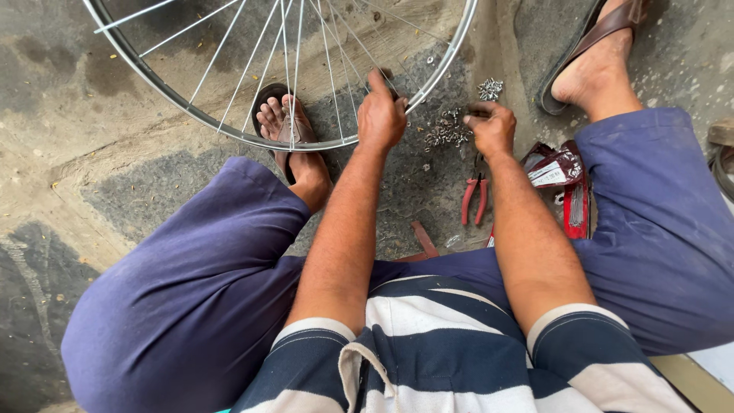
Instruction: The person is sitting on the ground and repairing a bicycle wheel by hand. They repeatedly pick up small metal parts, likely nuts or washers, and attach them to the spokes of the wheel.
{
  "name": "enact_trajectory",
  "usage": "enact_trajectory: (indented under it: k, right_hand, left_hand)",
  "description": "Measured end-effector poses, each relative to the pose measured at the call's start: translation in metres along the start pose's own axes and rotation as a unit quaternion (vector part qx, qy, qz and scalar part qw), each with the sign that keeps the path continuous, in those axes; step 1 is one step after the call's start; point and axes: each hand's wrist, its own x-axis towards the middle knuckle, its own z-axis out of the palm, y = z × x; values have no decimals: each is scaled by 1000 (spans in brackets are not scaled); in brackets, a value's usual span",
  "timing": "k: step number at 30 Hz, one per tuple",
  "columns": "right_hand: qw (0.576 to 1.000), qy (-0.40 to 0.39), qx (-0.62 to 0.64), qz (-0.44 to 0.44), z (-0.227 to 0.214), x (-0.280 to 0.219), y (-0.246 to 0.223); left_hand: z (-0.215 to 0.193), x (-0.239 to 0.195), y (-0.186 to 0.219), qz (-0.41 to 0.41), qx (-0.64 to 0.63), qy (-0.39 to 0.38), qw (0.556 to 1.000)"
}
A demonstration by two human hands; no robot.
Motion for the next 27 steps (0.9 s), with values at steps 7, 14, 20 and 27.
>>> enact_trajectory:
  k: [7, 14, 20, 27]
  right_hand:
    - [991, 20, -130, -38, 13, -3, -11]
    - [950, 3, -304, -73, 28, 11, -16]
    - [882, -67, -453, -107, 40, 26, -13]
    - [916, -34, -401, 0, 44, 23, -18]
  left_hand:
    - [-7, -4, 2, 102, -6, 46, 994]
    - [-9, -4, 9, 25, 34, 9, 999]
    - [-9, -7, 9, -3, 39, 8, 999]
    - [-8, -3, 6, 7, 18, -3, 1000]
